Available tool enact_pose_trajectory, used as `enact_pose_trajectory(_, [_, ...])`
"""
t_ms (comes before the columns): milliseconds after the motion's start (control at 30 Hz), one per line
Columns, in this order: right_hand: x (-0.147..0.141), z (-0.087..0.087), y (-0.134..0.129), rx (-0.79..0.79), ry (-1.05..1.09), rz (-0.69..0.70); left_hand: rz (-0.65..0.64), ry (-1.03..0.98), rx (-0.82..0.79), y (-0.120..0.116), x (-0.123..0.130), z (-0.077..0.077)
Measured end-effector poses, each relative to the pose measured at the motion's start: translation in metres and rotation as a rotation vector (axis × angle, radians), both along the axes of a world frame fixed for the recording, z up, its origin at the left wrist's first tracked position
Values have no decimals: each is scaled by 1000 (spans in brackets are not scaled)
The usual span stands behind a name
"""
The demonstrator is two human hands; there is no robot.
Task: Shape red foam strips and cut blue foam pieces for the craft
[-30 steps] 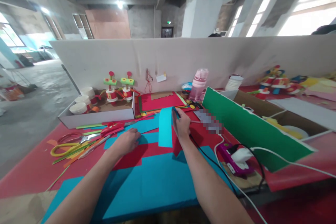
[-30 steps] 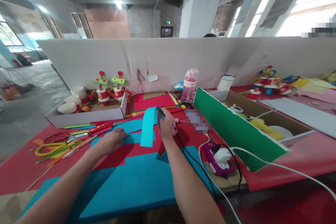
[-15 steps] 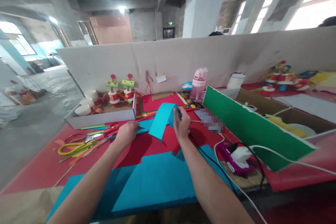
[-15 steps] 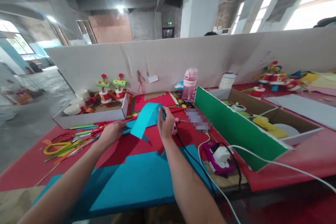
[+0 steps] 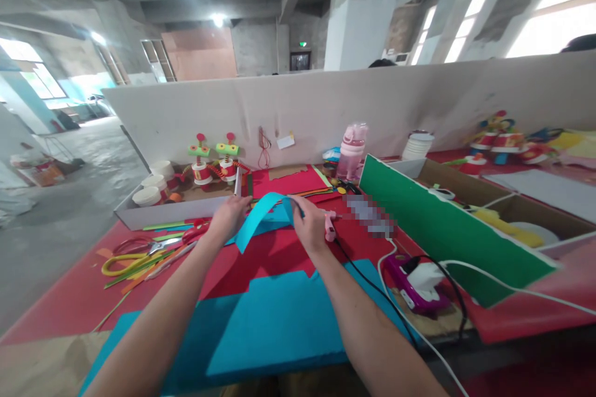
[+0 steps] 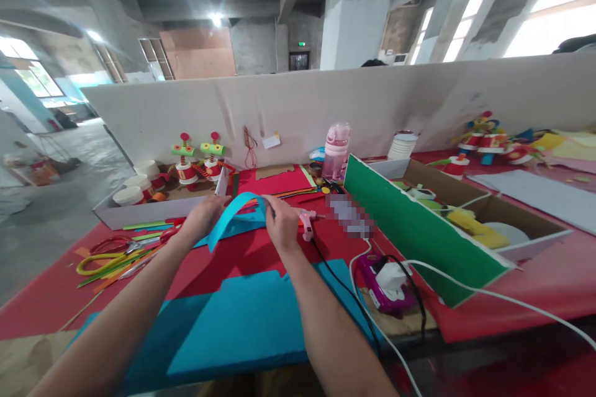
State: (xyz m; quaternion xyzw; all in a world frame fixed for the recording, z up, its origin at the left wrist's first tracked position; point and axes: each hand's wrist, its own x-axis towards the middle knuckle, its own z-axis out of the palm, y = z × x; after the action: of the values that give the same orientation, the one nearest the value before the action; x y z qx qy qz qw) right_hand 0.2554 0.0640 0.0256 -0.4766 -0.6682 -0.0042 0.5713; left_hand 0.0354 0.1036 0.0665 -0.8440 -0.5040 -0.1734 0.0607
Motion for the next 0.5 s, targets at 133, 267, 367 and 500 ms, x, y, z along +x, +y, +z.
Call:
enact_pose_trajectory(133, [-14,-4,-3,-18,-267,96,12,-366,144,-42,-8,20])
enact_pose_trajectory(267, [-28,0,-11,-63,-475,104,-76,-97,69,-77,11,15])
enact_pose_trajectory(367, [-33,4,-19,-21,-578,137,63,80,108,-80,10,4])
enact_pose_trajectory(500, [-28,-7,-31,34,-714,256,17,208,136,-77,-21,-14])
